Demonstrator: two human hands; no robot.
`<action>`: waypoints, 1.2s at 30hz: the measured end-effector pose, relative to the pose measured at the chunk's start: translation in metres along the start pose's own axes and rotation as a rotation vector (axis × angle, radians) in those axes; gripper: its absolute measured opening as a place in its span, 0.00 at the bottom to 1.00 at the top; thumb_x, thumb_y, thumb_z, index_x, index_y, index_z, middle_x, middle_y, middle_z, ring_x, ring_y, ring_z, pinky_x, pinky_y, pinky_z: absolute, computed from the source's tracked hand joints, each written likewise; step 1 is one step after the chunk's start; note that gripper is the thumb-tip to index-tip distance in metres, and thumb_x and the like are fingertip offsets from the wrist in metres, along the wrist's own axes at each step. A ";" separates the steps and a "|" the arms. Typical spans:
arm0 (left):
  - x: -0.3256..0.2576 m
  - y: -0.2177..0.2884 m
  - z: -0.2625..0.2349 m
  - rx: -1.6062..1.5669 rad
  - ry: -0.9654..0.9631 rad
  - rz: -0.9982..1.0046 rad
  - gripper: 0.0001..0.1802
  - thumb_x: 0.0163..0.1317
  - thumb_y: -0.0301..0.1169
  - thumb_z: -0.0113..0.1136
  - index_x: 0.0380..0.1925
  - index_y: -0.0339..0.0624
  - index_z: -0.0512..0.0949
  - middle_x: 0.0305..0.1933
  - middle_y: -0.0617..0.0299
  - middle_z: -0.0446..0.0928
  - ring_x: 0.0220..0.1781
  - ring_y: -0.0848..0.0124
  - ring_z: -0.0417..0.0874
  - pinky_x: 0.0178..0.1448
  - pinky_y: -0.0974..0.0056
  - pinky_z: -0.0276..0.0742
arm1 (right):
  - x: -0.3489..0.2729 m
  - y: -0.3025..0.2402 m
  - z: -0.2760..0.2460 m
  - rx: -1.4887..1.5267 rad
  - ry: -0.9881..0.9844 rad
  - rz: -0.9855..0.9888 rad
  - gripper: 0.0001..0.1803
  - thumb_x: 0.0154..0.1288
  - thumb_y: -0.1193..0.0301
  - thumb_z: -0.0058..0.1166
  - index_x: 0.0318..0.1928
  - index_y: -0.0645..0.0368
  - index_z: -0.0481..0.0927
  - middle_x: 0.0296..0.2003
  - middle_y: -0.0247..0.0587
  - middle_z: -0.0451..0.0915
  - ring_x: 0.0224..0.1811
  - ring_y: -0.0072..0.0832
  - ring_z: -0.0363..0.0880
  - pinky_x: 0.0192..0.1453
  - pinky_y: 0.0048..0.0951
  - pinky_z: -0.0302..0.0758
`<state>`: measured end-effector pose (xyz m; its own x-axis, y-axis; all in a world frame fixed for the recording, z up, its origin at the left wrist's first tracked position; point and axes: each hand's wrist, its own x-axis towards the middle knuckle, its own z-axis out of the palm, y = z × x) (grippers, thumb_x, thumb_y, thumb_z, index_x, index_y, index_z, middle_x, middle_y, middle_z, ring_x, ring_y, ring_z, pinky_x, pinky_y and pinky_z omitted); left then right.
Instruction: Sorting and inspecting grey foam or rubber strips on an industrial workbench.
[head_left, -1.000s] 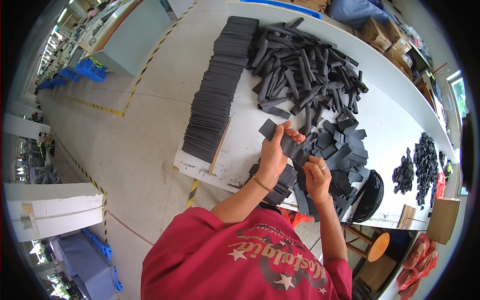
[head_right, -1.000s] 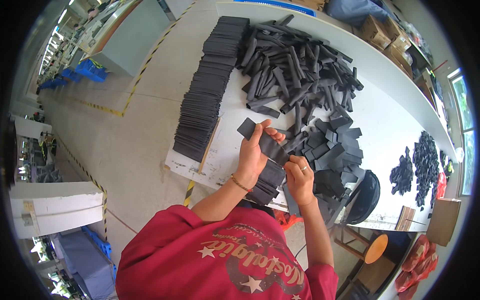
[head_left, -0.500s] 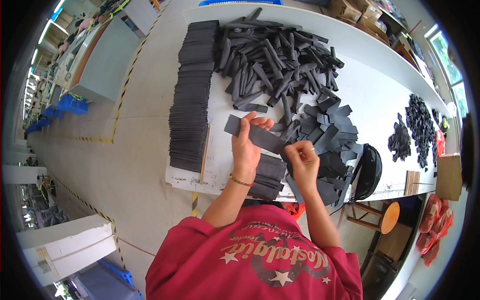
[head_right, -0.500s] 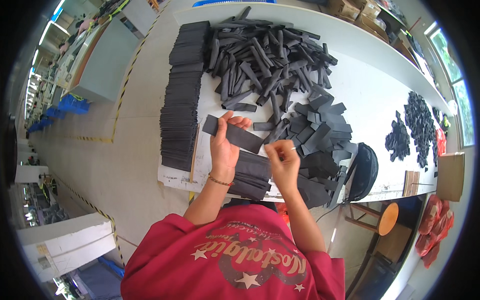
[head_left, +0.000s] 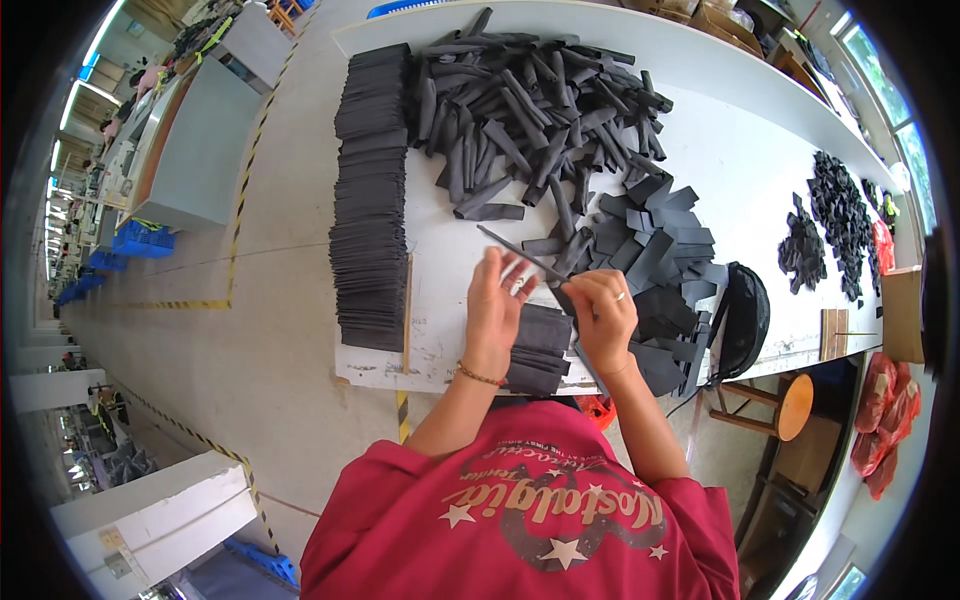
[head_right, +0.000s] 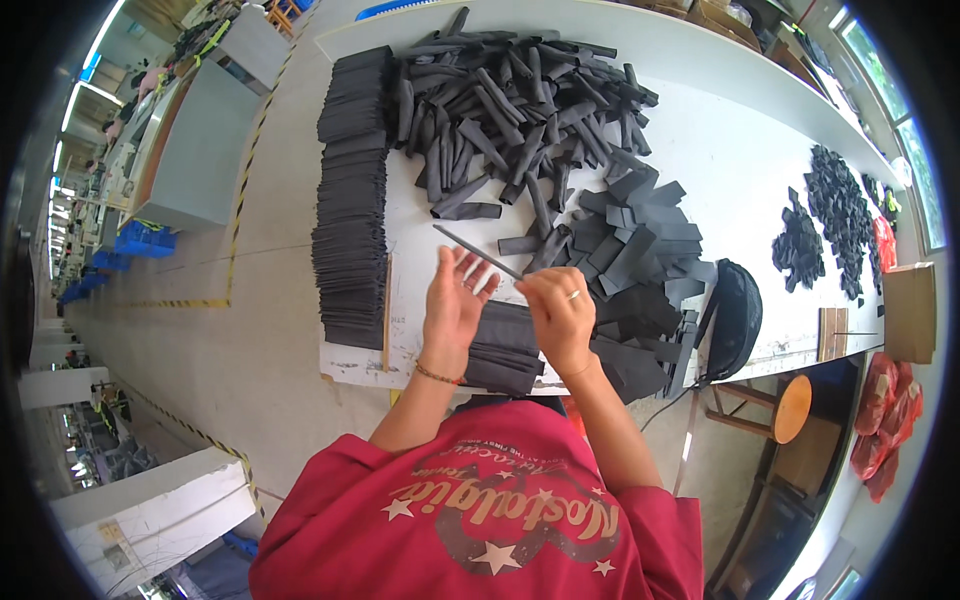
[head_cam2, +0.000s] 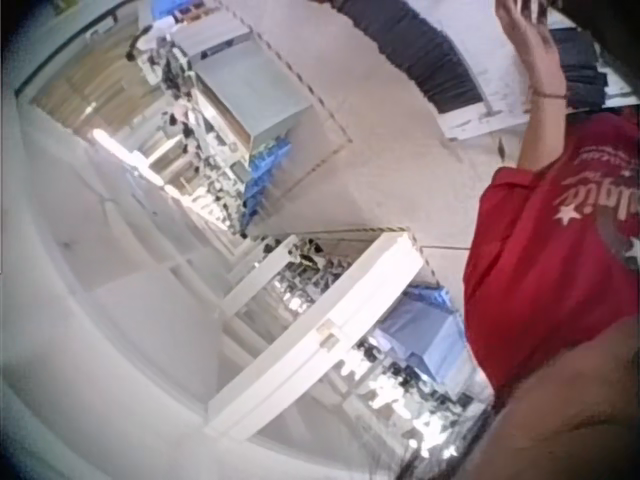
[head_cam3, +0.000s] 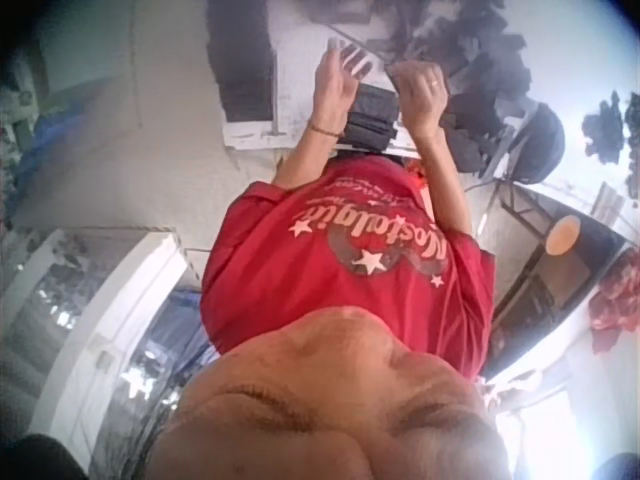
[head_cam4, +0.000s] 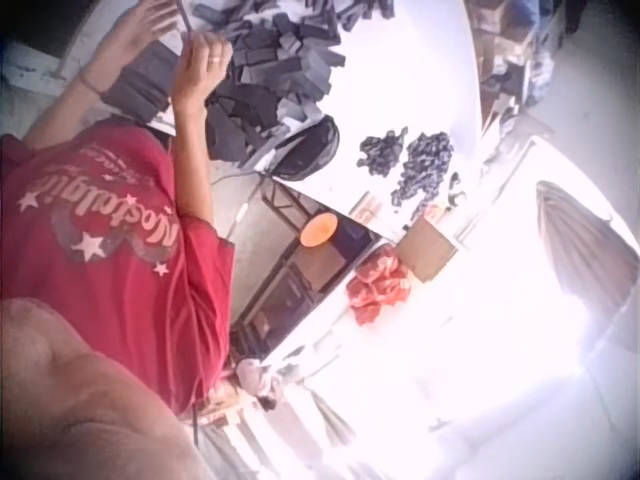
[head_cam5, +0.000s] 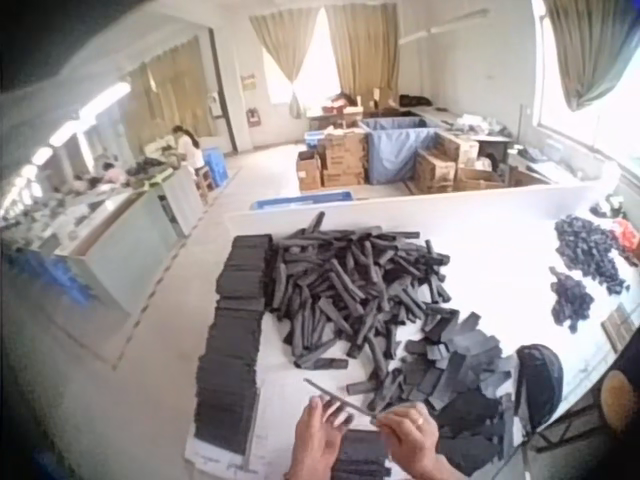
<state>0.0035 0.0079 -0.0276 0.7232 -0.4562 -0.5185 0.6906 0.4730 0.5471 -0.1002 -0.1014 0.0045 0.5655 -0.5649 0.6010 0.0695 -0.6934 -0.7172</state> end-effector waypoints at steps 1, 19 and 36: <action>-0.002 -0.002 -0.002 0.026 -0.050 0.017 0.20 0.68 0.43 0.58 0.51 0.40 0.71 0.51 0.57 0.74 0.52 0.65 0.77 0.53 0.56 0.78 | 0.003 0.001 0.001 -0.076 -0.059 -0.183 0.12 0.50 0.79 0.67 0.37 0.60 0.80 0.32 0.38 0.79 0.33 0.37 0.77 0.38 0.32 0.73; 0.009 -0.009 -0.009 0.226 -0.105 0.069 0.12 0.62 0.30 0.65 0.38 0.29 0.79 0.35 0.55 0.81 0.33 0.69 0.84 0.39 0.64 0.85 | -0.030 0.032 0.007 0.726 -0.173 0.948 0.10 0.68 0.74 0.56 0.44 0.70 0.75 0.33 0.44 0.83 0.33 0.32 0.86 0.41 0.29 0.84; 0.002 -0.023 -0.024 0.531 -0.255 -0.192 0.09 0.62 0.29 0.64 0.34 0.31 0.81 0.28 0.58 0.82 0.27 0.73 0.82 0.35 0.68 0.81 | -0.041 0.047 0.013 0.685 -0.143 0.980 0.10 0.69 0.69 0.57 0.43 0.64 0.79 0.34 0.33 0.80 0.31 0.18 0.77 0.38 0.20 0.75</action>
<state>-0.0110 0.0146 -0.0570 0.5174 -0.6927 -0.5025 0.6641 -0.0454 0.7463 -0.1094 -0.1056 -0.0582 0.7053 -0.6338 -0.3175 -0.0429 0.4089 -0.9116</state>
